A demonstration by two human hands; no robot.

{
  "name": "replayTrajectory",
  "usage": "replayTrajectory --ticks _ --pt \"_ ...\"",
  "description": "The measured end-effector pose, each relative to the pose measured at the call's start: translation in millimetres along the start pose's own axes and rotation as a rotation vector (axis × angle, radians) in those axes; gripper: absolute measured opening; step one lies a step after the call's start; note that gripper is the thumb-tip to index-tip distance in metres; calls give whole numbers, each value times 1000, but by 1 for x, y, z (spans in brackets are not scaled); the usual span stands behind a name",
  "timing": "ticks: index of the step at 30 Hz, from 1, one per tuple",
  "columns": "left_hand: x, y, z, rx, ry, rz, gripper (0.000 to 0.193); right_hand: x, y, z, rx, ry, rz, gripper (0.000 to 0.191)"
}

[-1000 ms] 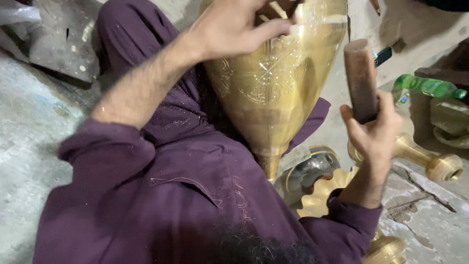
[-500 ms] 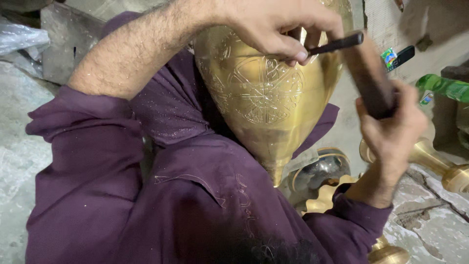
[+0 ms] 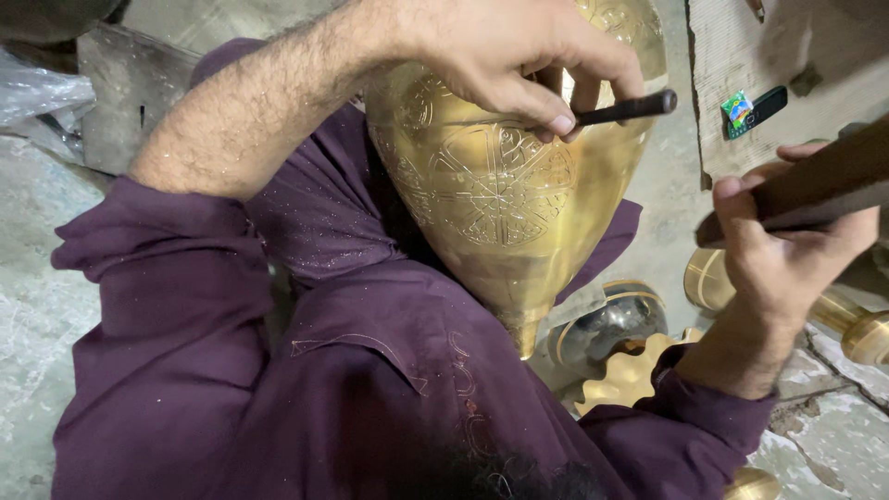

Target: The person sits on the workshop floor holding a large brass vase between their legs, positions a punch on its engraved surface, and strikes the punch with a wooden mallet, repositioning the punch repeatedly to work the decorative pattern.

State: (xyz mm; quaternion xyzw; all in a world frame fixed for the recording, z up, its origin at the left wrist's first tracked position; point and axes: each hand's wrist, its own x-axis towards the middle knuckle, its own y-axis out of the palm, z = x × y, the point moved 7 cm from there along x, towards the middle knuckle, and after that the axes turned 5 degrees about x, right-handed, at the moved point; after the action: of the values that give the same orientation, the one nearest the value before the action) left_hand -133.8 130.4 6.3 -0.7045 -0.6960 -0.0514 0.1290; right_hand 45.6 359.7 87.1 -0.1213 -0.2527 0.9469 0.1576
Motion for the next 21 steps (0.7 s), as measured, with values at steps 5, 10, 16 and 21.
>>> replayTrajectory --ticks 5,10,16,21 --pt "0 1 -1 -28 -11 -7 45 3 -4 7 -38 32 -38 49" --pt "1 -2 -5 86 1 -19 47 10 14 27 -568 -350 85 48" --pt "-1 -6 -14 218 44 -55 47 9 19 25 -558 -399 61 46" --pt "-9 -4 -12 156 -81 -86 46 12 19 34 -605 -409 94 46"
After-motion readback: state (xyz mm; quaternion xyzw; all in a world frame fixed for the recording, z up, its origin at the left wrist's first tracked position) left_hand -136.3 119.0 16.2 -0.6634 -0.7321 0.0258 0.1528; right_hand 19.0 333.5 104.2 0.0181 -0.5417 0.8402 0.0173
